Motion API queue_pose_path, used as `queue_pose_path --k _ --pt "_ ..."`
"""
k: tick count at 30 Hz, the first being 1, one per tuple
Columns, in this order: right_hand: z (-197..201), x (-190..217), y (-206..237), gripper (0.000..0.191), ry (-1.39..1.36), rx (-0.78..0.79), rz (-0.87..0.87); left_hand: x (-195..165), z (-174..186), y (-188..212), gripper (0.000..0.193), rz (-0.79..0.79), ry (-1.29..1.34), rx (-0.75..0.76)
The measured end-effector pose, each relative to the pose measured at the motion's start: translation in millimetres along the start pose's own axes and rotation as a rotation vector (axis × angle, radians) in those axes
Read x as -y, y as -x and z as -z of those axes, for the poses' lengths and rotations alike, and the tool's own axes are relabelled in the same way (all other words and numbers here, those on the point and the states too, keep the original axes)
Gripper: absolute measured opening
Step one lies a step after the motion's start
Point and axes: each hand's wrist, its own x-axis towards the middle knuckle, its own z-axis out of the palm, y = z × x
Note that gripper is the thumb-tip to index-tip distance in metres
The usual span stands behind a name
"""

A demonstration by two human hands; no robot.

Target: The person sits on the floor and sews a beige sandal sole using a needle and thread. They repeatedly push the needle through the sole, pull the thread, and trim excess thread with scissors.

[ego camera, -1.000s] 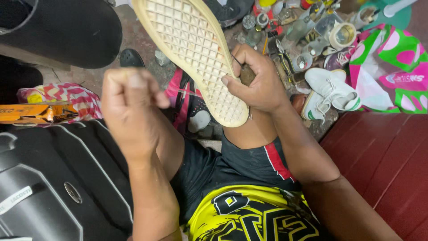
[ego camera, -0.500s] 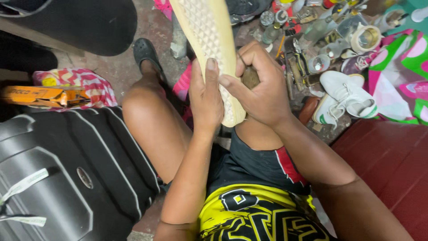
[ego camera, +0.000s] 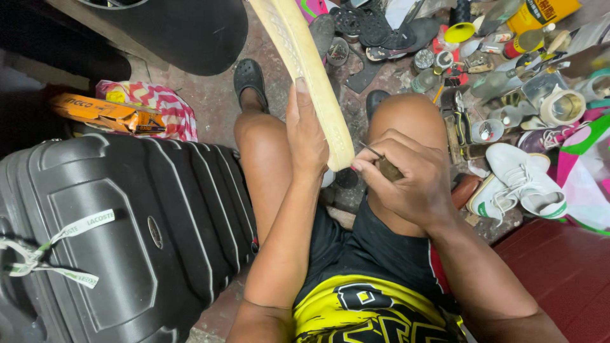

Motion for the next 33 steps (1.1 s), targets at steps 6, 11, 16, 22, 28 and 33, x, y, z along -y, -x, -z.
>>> queue_pose_path --k 6,11,16,22,28,33 --pt "2.9 -3.2 5.8 0.007 -0.307 0.079 -0.366 9.5 14.5 1.9 0.054 -0.037 0.079 0.031" --pt "6.9 12.4 4.1 0.02 -0.544 0.082 -0.407 5.8 28.6 3.0 0.089 -0.078 0.336 0.167" --pt "-6.3 35.6 -1.3 0.021 0.023 0.095 -0.049 -5.8 35.4 5.9 0.103 -0.126 0.269 0.194" --pt "-20.8 57.5 -6.6 0.025 0.163 0.061 -0.042 -14.1 41.3 5.3 0.093 -0.176 0.208 0.129" --pt "-28.7 61.2 -9.7 0.026 0.229 0.056 0.06 -14.6 45.6 8.7 0.091 -0.182 0.26 0.074" --pt "-34.3 63.3 -12.6 0.027 0.269 0.083 0.104 -14.4 48.4 9.1 0.092 -0.216 0.25 0.001"
